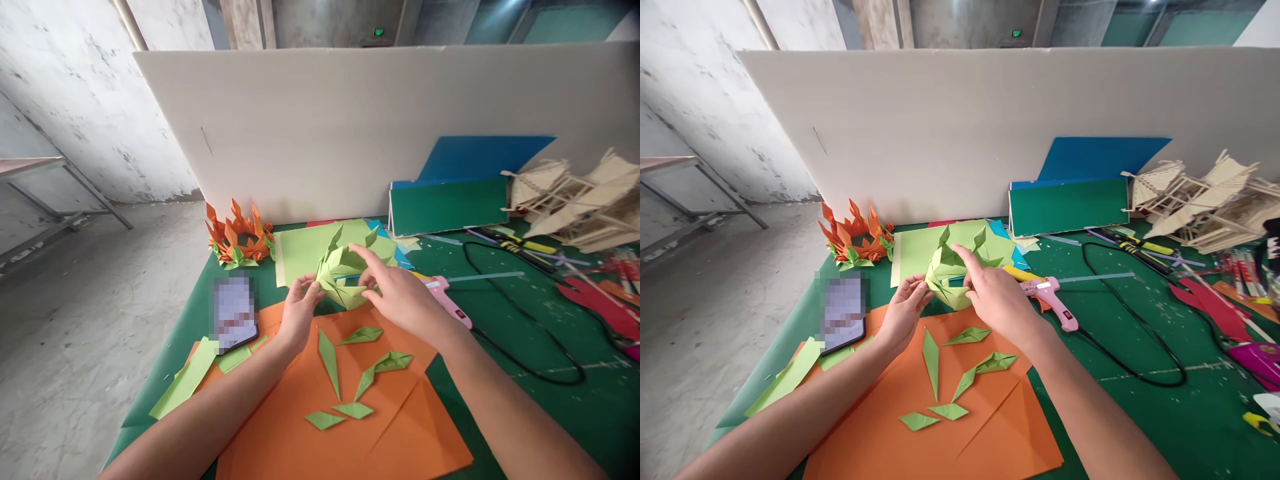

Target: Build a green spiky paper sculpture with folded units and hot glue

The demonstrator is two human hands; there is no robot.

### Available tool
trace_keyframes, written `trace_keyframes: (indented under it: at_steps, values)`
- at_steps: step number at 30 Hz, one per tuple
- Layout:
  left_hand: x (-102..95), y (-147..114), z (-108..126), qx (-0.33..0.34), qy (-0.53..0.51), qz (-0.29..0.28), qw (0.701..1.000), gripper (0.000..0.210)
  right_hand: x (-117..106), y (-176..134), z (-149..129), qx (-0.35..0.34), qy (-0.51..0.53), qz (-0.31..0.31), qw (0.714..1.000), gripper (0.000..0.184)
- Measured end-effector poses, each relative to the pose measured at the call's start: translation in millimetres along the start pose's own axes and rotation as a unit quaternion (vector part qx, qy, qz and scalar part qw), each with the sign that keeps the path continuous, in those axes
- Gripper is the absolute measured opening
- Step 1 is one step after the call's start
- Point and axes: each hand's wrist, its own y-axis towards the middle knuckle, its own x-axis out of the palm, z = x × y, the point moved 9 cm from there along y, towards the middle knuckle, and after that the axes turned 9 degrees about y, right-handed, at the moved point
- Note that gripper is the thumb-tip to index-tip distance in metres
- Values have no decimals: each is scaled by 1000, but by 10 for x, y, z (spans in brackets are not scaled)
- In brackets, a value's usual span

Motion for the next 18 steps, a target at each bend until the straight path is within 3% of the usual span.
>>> trace_keyframes:
  at_steps: [5,8,10,12,16,18]
  values:
    - [-194,31,-17,7,0,92,996,27,-33,38,-57,-13,23,14,1000,74]
    - [-207,-94,193,102,-26,98,990,19,-232,28,108,27,27,39,999,51]
    - [-92,-231,379,183,27,46,982,15,-426,-33,358,80,16,79,994,27]
    - [95,-369,478,232,97,-34,967,16,-579,-152,659,123,-22,114,986,16]
    - [603,-630,351,266,298,-261,879,13,-642,-545,1417,247,-109,125,955,35]
    - [724,-713,262,281,348,-310,839,14,-538,-752,1772,306,-94,87,943,44]
